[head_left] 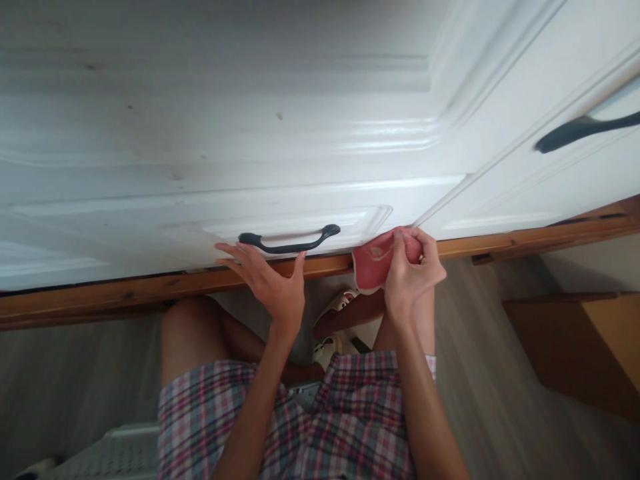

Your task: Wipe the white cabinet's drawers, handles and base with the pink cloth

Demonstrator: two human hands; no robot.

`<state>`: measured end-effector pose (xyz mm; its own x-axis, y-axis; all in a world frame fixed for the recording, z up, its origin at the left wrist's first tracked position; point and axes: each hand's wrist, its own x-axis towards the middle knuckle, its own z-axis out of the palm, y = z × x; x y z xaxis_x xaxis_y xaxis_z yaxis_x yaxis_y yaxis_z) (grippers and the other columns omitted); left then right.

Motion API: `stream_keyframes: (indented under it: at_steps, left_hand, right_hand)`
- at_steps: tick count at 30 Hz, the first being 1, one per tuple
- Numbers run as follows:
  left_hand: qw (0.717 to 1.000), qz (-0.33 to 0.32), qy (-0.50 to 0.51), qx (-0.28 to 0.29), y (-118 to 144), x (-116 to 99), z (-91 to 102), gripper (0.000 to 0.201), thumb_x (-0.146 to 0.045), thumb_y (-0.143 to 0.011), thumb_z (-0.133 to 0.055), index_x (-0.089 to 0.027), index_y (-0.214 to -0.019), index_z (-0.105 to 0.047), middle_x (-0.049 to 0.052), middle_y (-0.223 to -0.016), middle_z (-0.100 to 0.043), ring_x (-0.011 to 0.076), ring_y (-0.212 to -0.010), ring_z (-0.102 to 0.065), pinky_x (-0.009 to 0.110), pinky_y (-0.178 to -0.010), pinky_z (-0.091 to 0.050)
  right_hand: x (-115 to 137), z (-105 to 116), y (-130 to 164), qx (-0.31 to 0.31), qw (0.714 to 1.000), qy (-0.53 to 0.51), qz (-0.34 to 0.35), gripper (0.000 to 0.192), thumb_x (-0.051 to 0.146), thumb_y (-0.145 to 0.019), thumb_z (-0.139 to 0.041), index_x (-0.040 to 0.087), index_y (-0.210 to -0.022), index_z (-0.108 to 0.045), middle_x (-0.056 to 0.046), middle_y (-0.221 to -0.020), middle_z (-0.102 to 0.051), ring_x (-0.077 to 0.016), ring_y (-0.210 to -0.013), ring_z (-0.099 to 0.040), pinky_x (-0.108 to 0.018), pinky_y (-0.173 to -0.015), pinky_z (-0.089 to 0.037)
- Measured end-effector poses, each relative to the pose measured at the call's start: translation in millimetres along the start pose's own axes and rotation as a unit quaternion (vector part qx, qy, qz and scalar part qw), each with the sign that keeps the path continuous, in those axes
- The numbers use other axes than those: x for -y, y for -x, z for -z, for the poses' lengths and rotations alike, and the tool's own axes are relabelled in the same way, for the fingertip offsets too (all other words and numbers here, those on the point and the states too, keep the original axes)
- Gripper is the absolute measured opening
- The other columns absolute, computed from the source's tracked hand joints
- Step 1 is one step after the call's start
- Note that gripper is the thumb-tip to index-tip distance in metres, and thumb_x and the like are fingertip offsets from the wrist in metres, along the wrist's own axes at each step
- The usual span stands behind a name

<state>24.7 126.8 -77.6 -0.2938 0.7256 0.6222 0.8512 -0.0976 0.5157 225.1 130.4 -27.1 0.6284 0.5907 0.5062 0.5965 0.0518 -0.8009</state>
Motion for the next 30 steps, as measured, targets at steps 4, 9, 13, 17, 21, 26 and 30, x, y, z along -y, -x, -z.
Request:
stream_keyframes:
  at_steps: [4, 9, 13, 17, 21, 26, 30]
  left_hand:
    - [1.000, -0.003, -0.001, 0.002, -0.2, -0.1, 0.8, 0.115, -0.053, -0.097, -0.078, -0.011, -0.175, -0.005, 0.034, -0.178, 0.001, 0.0406, -0.170, 0.005, 0.069, -0.135, -0.007]
    - [1.000, 0.021, 0.008, 0.020, 0.9, 1.1, 1.3, 0.115, -0.056, -0.097, -0.077, -0.013, -0.175, -0.005, 0.032, -0.179, 0.005, 0.0413, -0.170, 0.006, 0.069, -0.135, -0.004]
    - [0.999, 0.028, 0.010, 0.018, 1.4, 0.6, 0.8, 0.115, -0.057, -0.097, -0.076, -0.015, -0.176, -0.003, 0.029, -0.180, 0.006, 0.0406, -0.170, 0.006, 0.069, -0.136, -0.004]
    - [0.999, 0.030, 0.003, 0.021, 1.2, -1.3, 1.6, 0.117, -0.055, -0.097, -0.078, -0.018, -0.177, 0.000, 0.027, -0.181, 0.006, 0.0404, -0.170, 0.005, 0.068, -0.136, -0.004]
    - [0.999, 0.029, -0.005, 0.016, 1.3, -1.8, 1.7, 0.119, -0.053, -0.096, -0.079, -0.019, -0.177, 0.001, 0.027, -0.181, 0.005, 0.0398, -0.170, 0.005, 0.068, -0.136, -0.005]
    - [1.000, 0.010, -0.015, 0.017, 2.0, -0.6, 2.0, 0.120, -0.051, -0.096, -0.080, -0.018, -0.176, 0.004, 0.029, -0.180, 0.007, 0.0391, -0.170, 0.004, 0.066, -0.137, -0.006]
    - [1.000, 0.008, -0.021, 0.018, 2.1, -0.2, 2.6, 0.119, -0.049, -0.097, -0.079, -0.016, -0.176, 0.003, 0.030, -0.180, 0.006, 0.0385, -0.170, 0.004, 0.065, -0.137, -0.006]
  right_hand:
    - [3.8, -1.9, 2.1, 0.053, 0.998, -0.014, 0.030, 0.017, 0.036, -0.100, -0.071, 0.022, -0.104, -0.078, -0.003, -0.101, -0.081, -0.0195, -0.091, -0.076, -0.034, -0.090, -0.060]
    - [2.7, -0.5, -3.1, -0.011, 1.000, 0.003, -0.017, 0.022, 0.040, -0.098, -0.073, 0.020, -0.103, -0.078, -0.005, -0.101, -0.081, -0.0219, -0.094, -0.076, -0.037, -0.095, -0.060]
    - [5.6, -0.7, -3.0, 0.029, 0.999, -0.006, -0.010, 0.021, 0.040, -0.099, -0.071, 0.021, -0.102, -0.077, -0.004, -0.100, -0.080, -0.0212, -0.092, -0.076, -0.035, -0.092, -0.060]
    - [5.2, 0.5, -6.1, 0.027, 0.999, 0.018, -0.001, 0.021, 0.042, -0.098, -0.072, 0.022, -0.099, -0.078, -0.003, -0.097, -0.080, -0.0208, -0.088, -0.075, -0.034, -0.085, -0.060]
    - [2.6, -0.2, -5.5, 0.002, 1.000, 0.000, -0.010, 0.020, 0.040, -0.098, -0.073, 0.021, -0.100, -0.078, -0.003, -0.097, -0.080, -0.0205, -0.090, -0.075, -0.034, -0.087, -0.059]
    - [2.8, -1.9, -1.4, 0.052, 0.999, -0.003, -0.006, 0.019, 0.041, -0.098, -0.072, 0.022, -0.101, -0.078, -0.002, -0.096, -0.080, -0.0201, -0.087, -0.075, -0.033, -0.086, -0.059]
    - [-1.8, -0.6, -3.9, 0.012, 1.000, -0.003, -0.019, 0.021, 0.042, -0.097, -0.074, 0.022, -0.100, -0.079, -0.002, -0.095, -0.080, -0.0204, -0.087, -0.074, -0.033, -0.086, -0.059]
